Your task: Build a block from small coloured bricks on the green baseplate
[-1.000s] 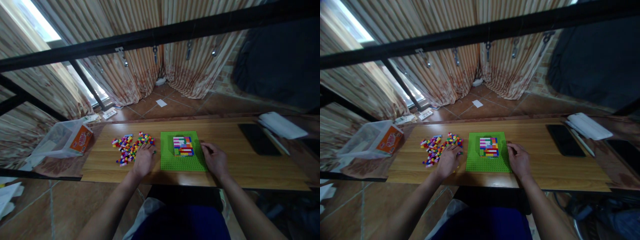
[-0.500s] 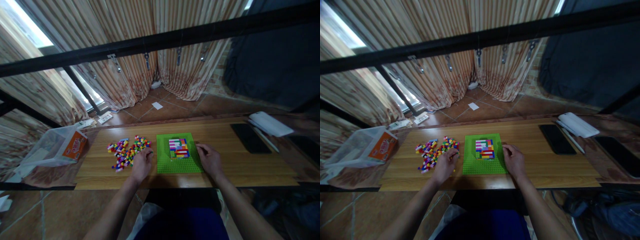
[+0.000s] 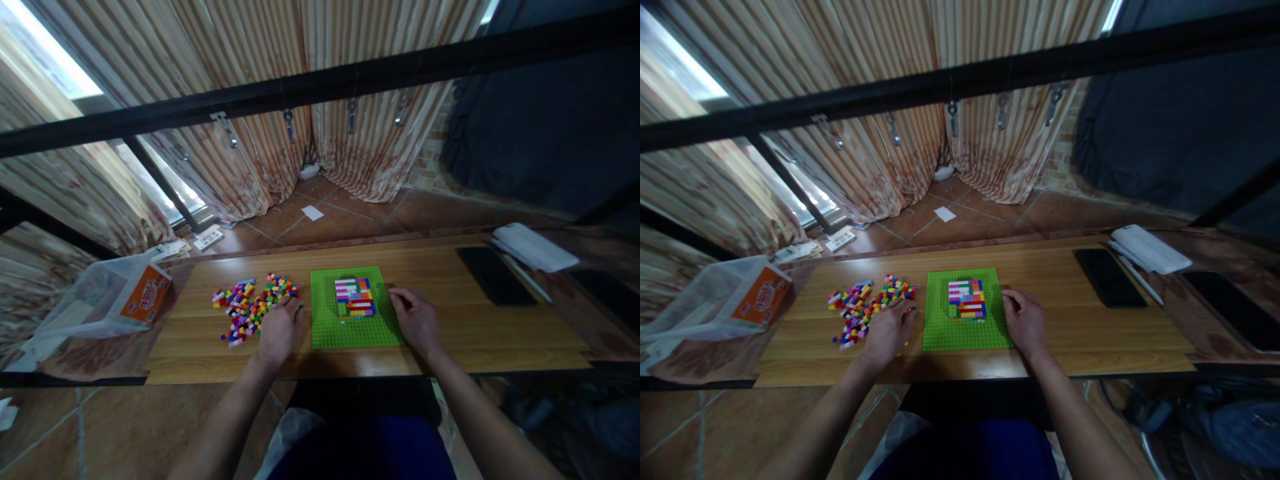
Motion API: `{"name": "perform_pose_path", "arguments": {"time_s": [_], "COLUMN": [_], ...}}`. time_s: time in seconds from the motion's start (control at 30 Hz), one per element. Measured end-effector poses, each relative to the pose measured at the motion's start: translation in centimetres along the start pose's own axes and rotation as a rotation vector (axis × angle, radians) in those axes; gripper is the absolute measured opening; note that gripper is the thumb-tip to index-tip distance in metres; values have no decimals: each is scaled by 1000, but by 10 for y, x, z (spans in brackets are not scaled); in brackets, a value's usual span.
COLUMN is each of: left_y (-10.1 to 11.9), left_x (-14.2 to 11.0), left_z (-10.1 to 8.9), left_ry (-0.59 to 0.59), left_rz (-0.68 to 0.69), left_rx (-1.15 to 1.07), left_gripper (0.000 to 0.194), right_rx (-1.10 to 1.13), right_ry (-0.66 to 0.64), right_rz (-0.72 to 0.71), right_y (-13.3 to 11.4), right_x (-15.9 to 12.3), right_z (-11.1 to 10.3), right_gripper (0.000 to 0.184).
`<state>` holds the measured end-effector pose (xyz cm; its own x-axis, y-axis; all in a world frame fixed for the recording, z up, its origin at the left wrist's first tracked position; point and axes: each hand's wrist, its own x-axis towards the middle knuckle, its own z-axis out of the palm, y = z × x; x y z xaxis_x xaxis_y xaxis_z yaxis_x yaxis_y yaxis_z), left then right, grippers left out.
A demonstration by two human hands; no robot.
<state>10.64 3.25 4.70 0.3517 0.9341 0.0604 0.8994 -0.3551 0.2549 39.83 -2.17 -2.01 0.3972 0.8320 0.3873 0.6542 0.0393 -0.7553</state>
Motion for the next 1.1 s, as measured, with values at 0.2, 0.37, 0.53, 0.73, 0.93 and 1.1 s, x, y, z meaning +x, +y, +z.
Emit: {"name": "perform_pose_path", "arguments": {"time_s": [0.2, 0.37, 0.53, 0.73, 0.93, 1.1], "left_y": [8, 27, 58, 82, 89, 90], "left_x": [5, 19, 39, 60, 68, 67], "left_z": [-2, -5, -7, -8, -3, 3], "left_ry": [26, 105, 44, -77, -113, -122], "left_rz": [-15, 165, 219, 269, 368, 408], "left_rx": [-77, -305, -311, -157, -10, 38], "left_gripper": [23, 21, 22, 17, 25, 25], "right_rx": [-10, 12, 19, 35, 53, 67], "right_ry": [0, 8, 11, 20, 26, 13], "right_rz": [9, -4, 3, 28, 25, 31], "right_y": [0, 1, 1, -3, -6, -7], "right_x": [0, 0, 1, 2, 2, 2], "right_z": [1, 2, 3, 3, 2, 1], "right_gripper": [29, 29, 28, 26, 25, 25]}}
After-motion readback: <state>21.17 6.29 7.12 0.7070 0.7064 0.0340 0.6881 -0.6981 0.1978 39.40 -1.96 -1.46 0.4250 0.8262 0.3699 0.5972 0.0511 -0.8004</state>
